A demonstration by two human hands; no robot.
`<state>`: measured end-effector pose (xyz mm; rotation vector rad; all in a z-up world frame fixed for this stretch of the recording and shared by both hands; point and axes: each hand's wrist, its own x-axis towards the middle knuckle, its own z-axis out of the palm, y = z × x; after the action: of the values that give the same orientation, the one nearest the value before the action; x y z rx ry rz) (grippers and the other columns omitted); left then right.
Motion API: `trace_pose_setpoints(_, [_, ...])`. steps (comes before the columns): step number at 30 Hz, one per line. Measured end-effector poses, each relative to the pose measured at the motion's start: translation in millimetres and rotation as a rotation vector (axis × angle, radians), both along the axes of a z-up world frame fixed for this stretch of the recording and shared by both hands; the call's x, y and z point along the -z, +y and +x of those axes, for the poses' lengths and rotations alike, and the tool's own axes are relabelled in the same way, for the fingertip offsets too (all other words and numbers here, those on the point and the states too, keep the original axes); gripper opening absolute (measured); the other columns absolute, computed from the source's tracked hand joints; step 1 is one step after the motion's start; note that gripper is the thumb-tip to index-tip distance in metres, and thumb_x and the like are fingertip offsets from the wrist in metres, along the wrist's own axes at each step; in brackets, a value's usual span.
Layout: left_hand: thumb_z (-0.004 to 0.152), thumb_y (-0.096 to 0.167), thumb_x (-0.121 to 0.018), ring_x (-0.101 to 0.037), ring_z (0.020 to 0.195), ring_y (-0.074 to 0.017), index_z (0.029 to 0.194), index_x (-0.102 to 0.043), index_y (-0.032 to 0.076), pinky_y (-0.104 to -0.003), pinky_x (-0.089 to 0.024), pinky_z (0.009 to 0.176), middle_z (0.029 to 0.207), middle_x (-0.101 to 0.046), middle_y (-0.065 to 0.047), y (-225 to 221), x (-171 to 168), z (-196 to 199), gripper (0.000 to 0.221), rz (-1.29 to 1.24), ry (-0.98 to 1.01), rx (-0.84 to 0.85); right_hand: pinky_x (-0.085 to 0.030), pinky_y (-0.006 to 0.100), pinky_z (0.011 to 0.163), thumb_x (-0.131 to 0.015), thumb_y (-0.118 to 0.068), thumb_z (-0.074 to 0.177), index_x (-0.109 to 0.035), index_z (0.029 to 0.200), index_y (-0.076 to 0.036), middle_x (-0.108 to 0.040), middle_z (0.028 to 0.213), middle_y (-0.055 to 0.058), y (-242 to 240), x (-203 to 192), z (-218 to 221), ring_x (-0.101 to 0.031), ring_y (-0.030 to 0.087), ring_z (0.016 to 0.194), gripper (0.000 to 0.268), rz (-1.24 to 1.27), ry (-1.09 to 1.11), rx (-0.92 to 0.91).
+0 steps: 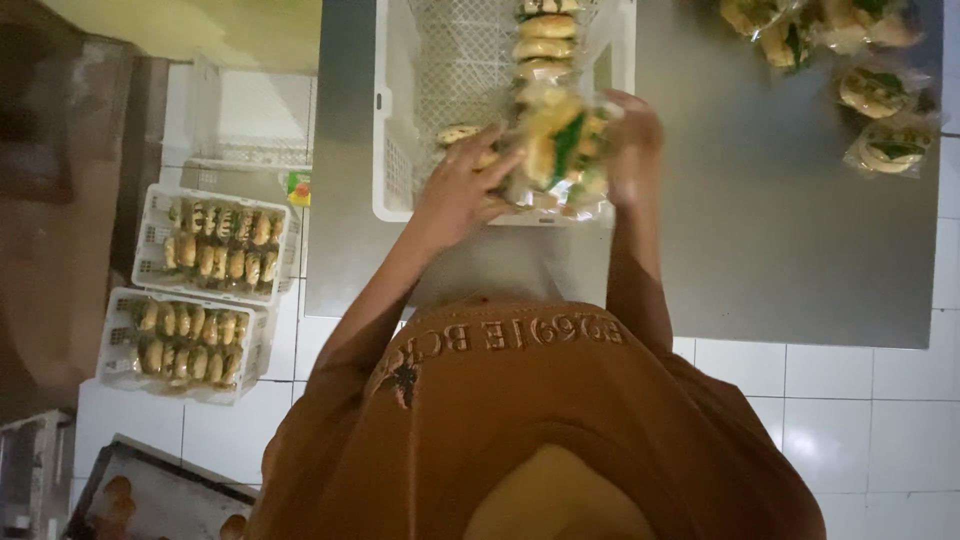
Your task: The person picks up individually wrapped sandwiches and plastic components from a stainless steel table and organizes them into rows inside a plastic crate.
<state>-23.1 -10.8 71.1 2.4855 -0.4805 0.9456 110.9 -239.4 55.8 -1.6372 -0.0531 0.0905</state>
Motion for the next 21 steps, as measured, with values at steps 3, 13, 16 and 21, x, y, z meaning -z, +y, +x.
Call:
trace_pose_setpoints(3, [0.080,0.026,-0.072,-0.069,0.113,-0.0305,0.147,-0.051,0.030,-0.042,-0.060,0.082,0.152,-0.051,-0.013,4,0,27,0.070,0.058,0.326,-0.019,-0.054,0.033,0.060,-0.056,-0.014,0.104,-0.062,0.127,0.007,-0.068,0.113,0.017,25,68,43,-0.061,0.017,0.079,0.031,0.146,-0.181,-0.236])
trace_pose_setpoints(13, [0.080,0.003,-0.085,-0.072,0.099,-0.0316,0.116,-0.076,0.010,-0.044,-0.059,0.085,0.108,-0.076,-0.013,110,93,150,0.038,0.084,0.348,-0.178,-0.067,0.037,0.056,-0.047,-0.010,0.104,-0.050,0.140,0.004,-0.074,0.092,0.028,101,79,104,-0.074,0.032,0.069,0.039,0.098,0.378,-0.456])
trace_pose_setpoints(16, [0.079,0.003,-0.084,-0.071,0.094,-0.0339,0.113,-0.076,0.006,-0.046,-0.056,0.083,0.105,-0.075,-0.018,126,145,182,0.035,0.032,0.658,-0.102,-0.064,0.040,0.063,-0.054,-0.015,0.103,-0.049,0.142,0.009,-0.076,0.093,0.028,108,140,122,-0.082,0.033,0.077,0.045,-0.044,0.426,-0.462])
trace_pose_setpoints(21, [0.083,0.002,-0.074,-0.070,0.095,-0.0393,0.104,-0.077,-0.005,-0.049,-0.057,0.082,0.107,-0.072,-0.028,131,239,227,0.022,0.393,1.209,-0.139,-0.066,0.037,0.070,-0.045,-0.033,0.108,-0.073,0.101,0.014,-0.079,0.089,0.022,102,282,176,-0.078,0.032,0.079,0.055,-0.276,0.588,-0.709])
